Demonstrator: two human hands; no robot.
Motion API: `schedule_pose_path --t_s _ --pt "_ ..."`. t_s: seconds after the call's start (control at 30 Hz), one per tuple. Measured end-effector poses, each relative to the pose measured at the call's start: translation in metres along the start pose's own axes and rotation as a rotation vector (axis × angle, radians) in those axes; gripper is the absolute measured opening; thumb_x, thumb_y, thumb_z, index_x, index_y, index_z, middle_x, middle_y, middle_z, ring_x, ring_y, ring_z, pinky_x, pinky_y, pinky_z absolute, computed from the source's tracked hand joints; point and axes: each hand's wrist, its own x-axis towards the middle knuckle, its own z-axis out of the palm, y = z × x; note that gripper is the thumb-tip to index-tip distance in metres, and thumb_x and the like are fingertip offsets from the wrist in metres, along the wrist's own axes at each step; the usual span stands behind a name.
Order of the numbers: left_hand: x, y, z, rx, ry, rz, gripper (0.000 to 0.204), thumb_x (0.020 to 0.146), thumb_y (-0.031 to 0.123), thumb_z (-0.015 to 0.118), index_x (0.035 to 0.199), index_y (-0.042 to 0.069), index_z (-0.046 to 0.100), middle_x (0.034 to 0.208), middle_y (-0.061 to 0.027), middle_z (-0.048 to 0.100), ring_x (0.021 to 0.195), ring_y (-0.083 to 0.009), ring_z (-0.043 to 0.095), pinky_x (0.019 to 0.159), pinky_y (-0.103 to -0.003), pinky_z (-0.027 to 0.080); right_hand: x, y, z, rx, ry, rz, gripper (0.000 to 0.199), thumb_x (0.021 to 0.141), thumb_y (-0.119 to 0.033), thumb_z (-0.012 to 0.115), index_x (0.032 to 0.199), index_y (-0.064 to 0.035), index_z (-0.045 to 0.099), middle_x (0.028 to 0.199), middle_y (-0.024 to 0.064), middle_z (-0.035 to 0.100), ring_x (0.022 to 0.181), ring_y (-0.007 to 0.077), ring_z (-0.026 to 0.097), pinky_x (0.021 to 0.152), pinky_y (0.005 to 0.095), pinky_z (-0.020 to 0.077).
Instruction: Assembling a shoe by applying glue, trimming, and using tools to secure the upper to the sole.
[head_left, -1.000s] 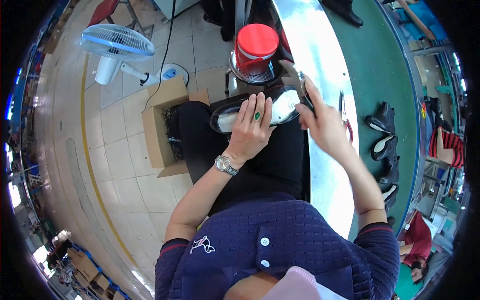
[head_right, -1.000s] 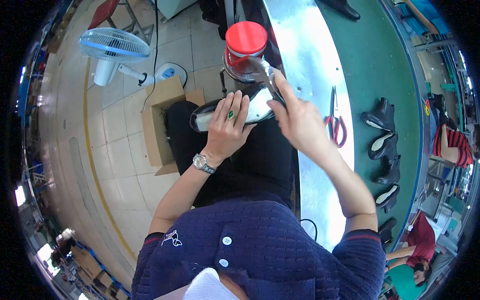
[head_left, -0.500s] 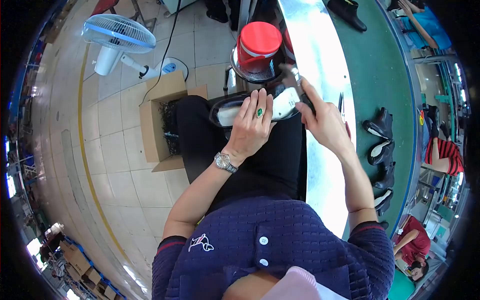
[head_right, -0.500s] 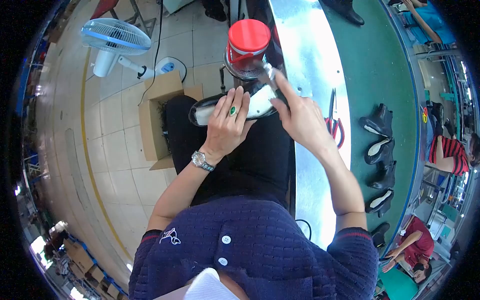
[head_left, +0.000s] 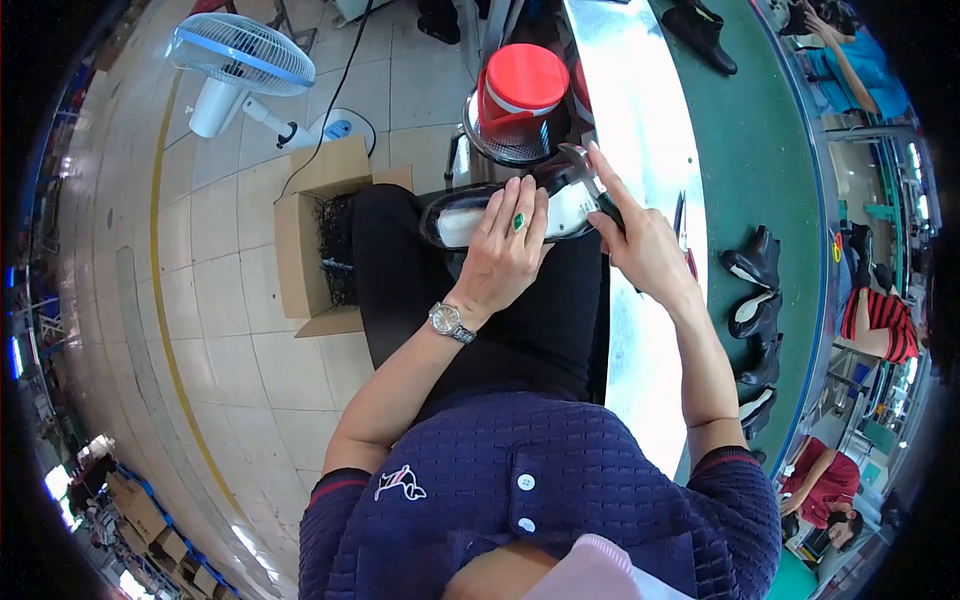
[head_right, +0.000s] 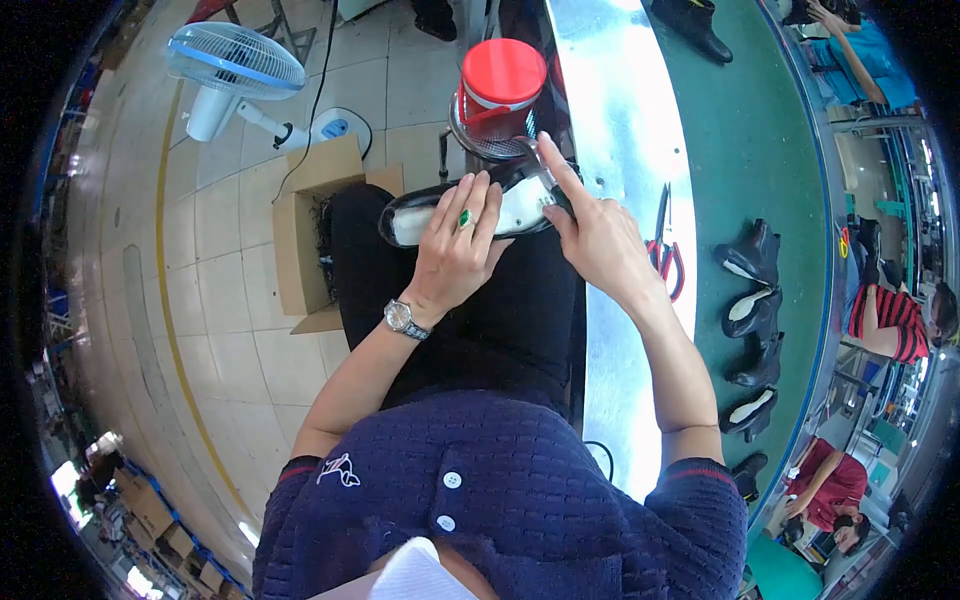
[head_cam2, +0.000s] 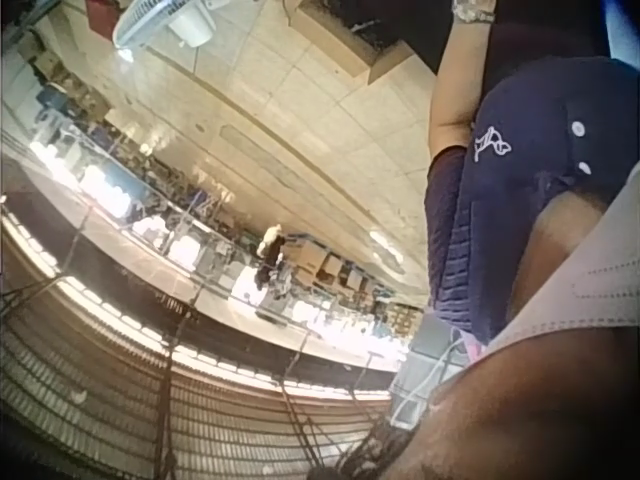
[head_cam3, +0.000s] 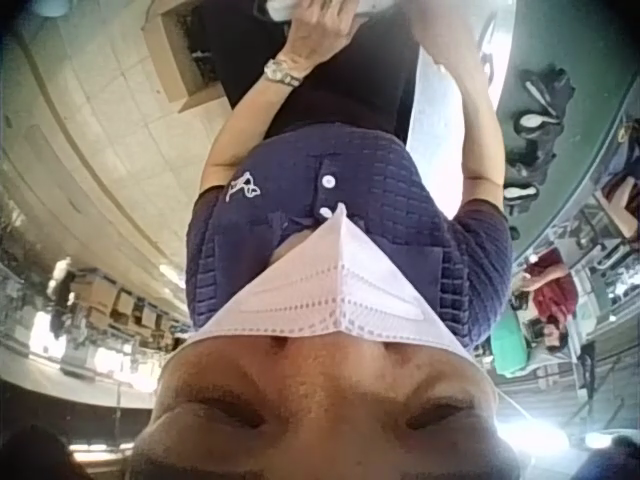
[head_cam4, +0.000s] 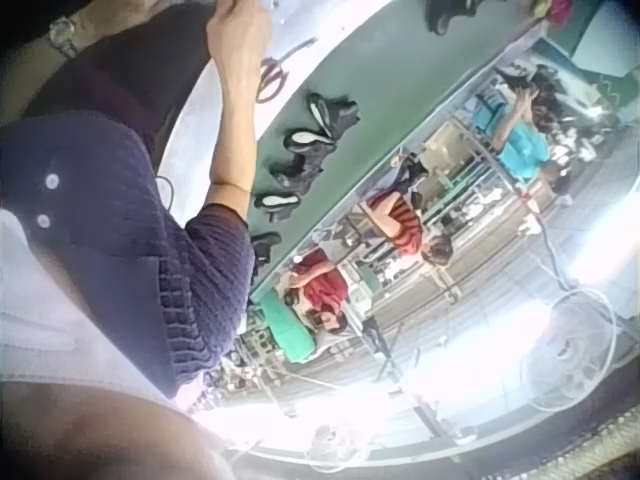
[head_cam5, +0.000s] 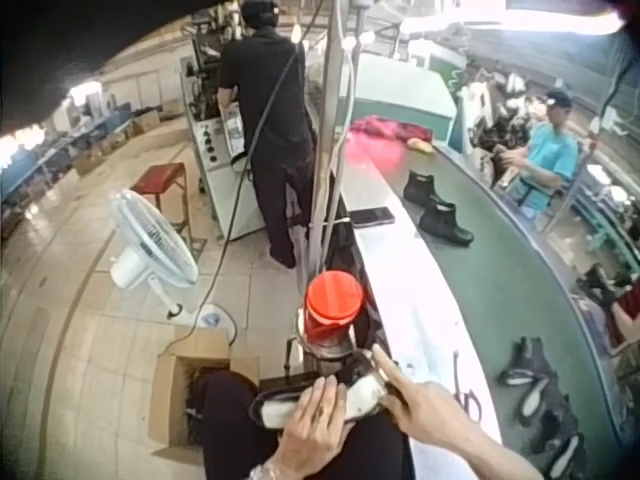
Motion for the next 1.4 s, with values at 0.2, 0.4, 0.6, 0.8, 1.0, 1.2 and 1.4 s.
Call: schedule_pose_path --t_s 0.2,0.4,0.6,0.8,1.0,1.2,1.4 --pt "0.0 0.002 0.002 -0.015 0.036 0.003 0.058 0.071 0.016 0.077 0.12 -0.008 0.058 0.119 -0.0194 0.057 0.123 -0.0358 0.05 0.105 -0.044 0.04 -0.006 0.001 0.032 -0.14 0.143 -0.158 0.074 0.092 -0.007 0.054 0.153 -0.0265 0.017 0.084 0.0246 0.068 0.071 0.0417 0.066 0.066 0.0485 0.0524" --pt "-0.004 -0.003 0.007 0.001 0.089 0.008 0.053 0.068 0.013 0.076 0.113 -0.008 0.061 0.118 -0.0195 0.057 0.123 -0.0365 0.05 0.107 -0.044 0.039 -0.01 -0.015 0.022 -0.065 0.209 -0.279 0.076 0.092 -0.007 0.053 0.154 -0.0271 0.013 0.073 0.0224 0.066 0.065 0.0395 0.066 0.062 0.0493 0.0511" --pt "-0.005 -0.006 0.008 -0.014 0.105 0.025 0.031 0.082 0.007 0.06 0.108 -0.009 0.061 0.111 -0.0208 0.058 0.117 -0.0386 0.055 0.105 -0.044 0.04 -0.003 -0.019 0.023 -0.249 0.05 -0.229 0.076 0.092 -0.006 0.053 0.154 -0.0264 0.013 0.074 0.0221 0.065 0.062 0.0376 0.065 0.058 0.0486 0.0504" --pt "0.006 0.0 -0.005 -0.298 0.106 -0.203 0.035 0.081 0.004 0.057 0.112 -0.011 0.056 0.115 -0.0206 0.055 0.117 -0.0336 0.052 0.102 -0.042 0.041 -0.011 -0.027 0.036 -0.241 0.07 -0.097 0.077 0.091 -0.004 0.054 0.154 -0.0211 0.014 0.075 0.0233 0.066 0.068 0.0414 0.065 0.061 0.0478 0.0496" --pt "-0.008 -0.021 -0.027 0.123 -0.171 -0.157 0.048 0.08 0.003 0.054 0.125 -0.014 0.048 0.119 -0.0226 0.053 0.118 -0.0343 0.049 0.106 -0.042 0.037 -0.006 -0.04 0.019 -0.22 0.011 -0.148 0.076 0.091 -0.005 0.055 0.154 -0.0215 0.016 0.075 0.0219 0.066 0.067 0.041 0.065 0.06 0.0468 0.0495" --pt "-0.015 -0.021 -0.022 0.243 -0.063 -0.025 0.045 0.083 0.007 0.052 0.122 -0.016 0.051 0.115 -0.0257 0.056 0.116 -0.0411 0.052 0.107 -0.046 0.038 -0.001 -0.045 0.046 -0.337 0.02 -0.172 0.075 0.092 -0.007 0.055 0.153 -0.0237 0.015 0.077 0.0213 0.067 0.064 0.0372 0.066 0.055 0.0456 0.0496" --pt "-0.021 -0.021 -0.02 0.208 -0.057 -0.013 0.043 0.084 0.004 0.054 0.123 -0.015 0.051 0.122 -0.0256 0.052 0.123 -0.0427 0.048 0.109 -0.05 0.036 -0.008 -0.051 0.048 -0.16 0.298 -0.215 0.079 0.091 -0.007 0.055 0.154 -0.0251 0.013 0.07 0.0222 0.064 0.061 0.0376 0.065 0.057 0.0471 0.049"
